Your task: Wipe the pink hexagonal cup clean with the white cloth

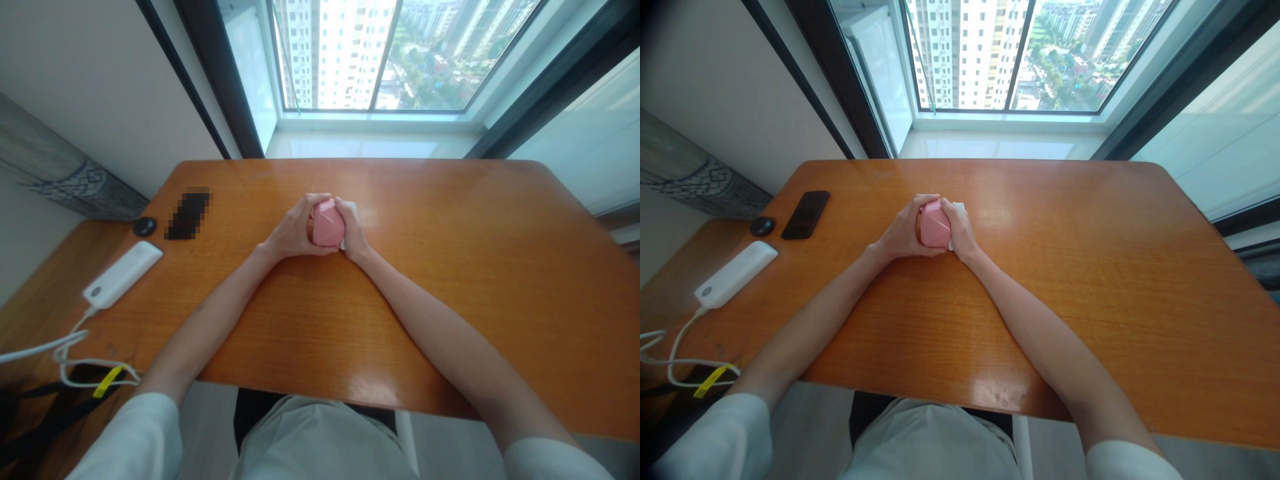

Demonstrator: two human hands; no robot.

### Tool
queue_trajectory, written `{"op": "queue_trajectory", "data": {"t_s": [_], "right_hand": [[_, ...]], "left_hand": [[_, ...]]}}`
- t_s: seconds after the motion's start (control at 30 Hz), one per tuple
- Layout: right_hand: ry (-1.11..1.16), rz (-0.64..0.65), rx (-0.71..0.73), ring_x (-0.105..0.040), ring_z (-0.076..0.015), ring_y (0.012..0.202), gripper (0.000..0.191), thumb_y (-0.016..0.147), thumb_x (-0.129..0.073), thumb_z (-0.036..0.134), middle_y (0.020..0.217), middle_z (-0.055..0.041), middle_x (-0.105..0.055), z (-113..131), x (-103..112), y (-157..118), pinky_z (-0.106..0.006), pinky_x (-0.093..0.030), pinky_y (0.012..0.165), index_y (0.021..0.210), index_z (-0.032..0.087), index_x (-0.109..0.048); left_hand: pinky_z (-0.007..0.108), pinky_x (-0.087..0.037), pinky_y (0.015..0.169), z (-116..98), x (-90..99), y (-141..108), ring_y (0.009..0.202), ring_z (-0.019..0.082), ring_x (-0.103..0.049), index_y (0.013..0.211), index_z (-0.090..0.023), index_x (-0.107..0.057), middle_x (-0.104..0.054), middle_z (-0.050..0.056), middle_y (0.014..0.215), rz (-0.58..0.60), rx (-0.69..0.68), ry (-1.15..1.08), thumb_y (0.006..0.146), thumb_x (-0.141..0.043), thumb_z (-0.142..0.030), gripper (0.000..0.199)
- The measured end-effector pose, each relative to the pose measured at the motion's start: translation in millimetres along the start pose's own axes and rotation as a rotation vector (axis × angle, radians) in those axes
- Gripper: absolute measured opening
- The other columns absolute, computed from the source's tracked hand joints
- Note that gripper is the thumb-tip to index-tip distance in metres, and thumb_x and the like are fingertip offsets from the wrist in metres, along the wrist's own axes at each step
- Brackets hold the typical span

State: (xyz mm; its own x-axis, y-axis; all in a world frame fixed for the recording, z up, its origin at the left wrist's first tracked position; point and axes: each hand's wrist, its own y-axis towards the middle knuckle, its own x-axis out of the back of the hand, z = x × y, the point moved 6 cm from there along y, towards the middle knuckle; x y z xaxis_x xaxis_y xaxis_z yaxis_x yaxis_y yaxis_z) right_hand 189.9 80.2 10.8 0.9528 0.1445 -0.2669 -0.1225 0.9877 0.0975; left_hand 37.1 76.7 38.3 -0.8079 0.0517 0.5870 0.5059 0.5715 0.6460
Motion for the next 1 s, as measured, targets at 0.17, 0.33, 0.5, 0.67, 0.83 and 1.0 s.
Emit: {"op": "queue_trajectory", "data": {"t_s": [0.17,0.33,0.5,0.67,0.83,1.0], "right_hand": [[0.057,-0.076,0.024,-0.06,-0.0175,0.079,0.07,0.088,-0.077,0.096,0.084,0.0008,-0.068,-1.0,4.1,0.3,-0.033,-0.054,0.076,0.087,0.026,-0.072],[0.068,-0.041,0.013,-0.064,-0.0185,0.08,0.068,0.089,-0.078,0.094,0.086,-0.0002,-0.07,-2.4,1.4,0.2,-0.034,-0.054,0.075,0.092,0.026,-0.075],[0.052,-0.047,0.02,-0.057,-0.0172,0.077,0.07,0.087,-0.077,0.097,0.081,0.0014,-0.064,-0.2,1.0,-0.1,-0.032,-0.051,0.072,0.086,0.027,-0.072],[0.024,-0.06,0.055,-0.053,-0.0166,0.076,0.072,0.091,-0.072,0.098,0.081,0.0019,-0.058,-2.5,4.7,2.7,-0.031,-0.049,0.071,0.082,0.027,-0.07],[0.003,-0.055,0.064,-0.051,-0.0172,0.077,0.071,0.093,-0.07,0.097,0.082,0.0017,-0.057,-6.2,6.6,4.5,-0.032,-0.05,0.073,0.08,0.027,-0.066],[-0.014,-0.09,0.075,-0.051,-0.0175,0.077,0.069,0.096,-0.071,0.093,0.08,0.0014,-0.055,1.6,6.6,0.7,-0.034,-0.049,0.072,0.078,0.027,-0.063]], "left_hand": [[0.048,-0.068,0.109,-3.3,0.8,1.8,0.135,0.036,-0.078,0.166,-0.026,-0.053,-0.071,0.017,0.156,-0.001,0.034,-0.013,0.075,-0.106,-0.062,0.111],[0.046,-0.068,0.104,1.8,-0.8,1.3,0.127,0.034,-0.08,0.164,-0.026,-0.055,-0.073,0.017,0.155,0.02,0.131,-0.034,0.074,-0.105,-0.064,0.11],[0.04,-0.065,0.09,12.9,-4.2,-1.0,0.104,0.028,-0.08,0.16,-0.024,-0.057,-0.081,0.013,0.138,0.048,0.25,-0.124,0.083,-0.092,-0.081,0.102],[0.041,-0.063,0.092,14.9,-4.8,0.9,0.101,0.027,-0.079,0.155,-0.022,-0.061,-0.082,0.011,0.128,0.056,0.283,-0.178,0.09,-0.085,-0.084,0.093],[0.039,-0.064,0.085,16.6,-6.4,-1.4,0.093,0.025,-0.076,0.154,-0.021,-0.062,-0.082,0.009,0.119,0.078,0.321,-0.179,0.094,-0.08,-0.086,0.09],[0.057,-0.06,0.122,3.3,0.8,-0.4,0.139,0.039,-0.074,0.16,-0.023,-0.061,-0.074,0.019,0.154,-0.035,0.188,-0.005,0.097,-0.079,-0.083,0.089]]}}
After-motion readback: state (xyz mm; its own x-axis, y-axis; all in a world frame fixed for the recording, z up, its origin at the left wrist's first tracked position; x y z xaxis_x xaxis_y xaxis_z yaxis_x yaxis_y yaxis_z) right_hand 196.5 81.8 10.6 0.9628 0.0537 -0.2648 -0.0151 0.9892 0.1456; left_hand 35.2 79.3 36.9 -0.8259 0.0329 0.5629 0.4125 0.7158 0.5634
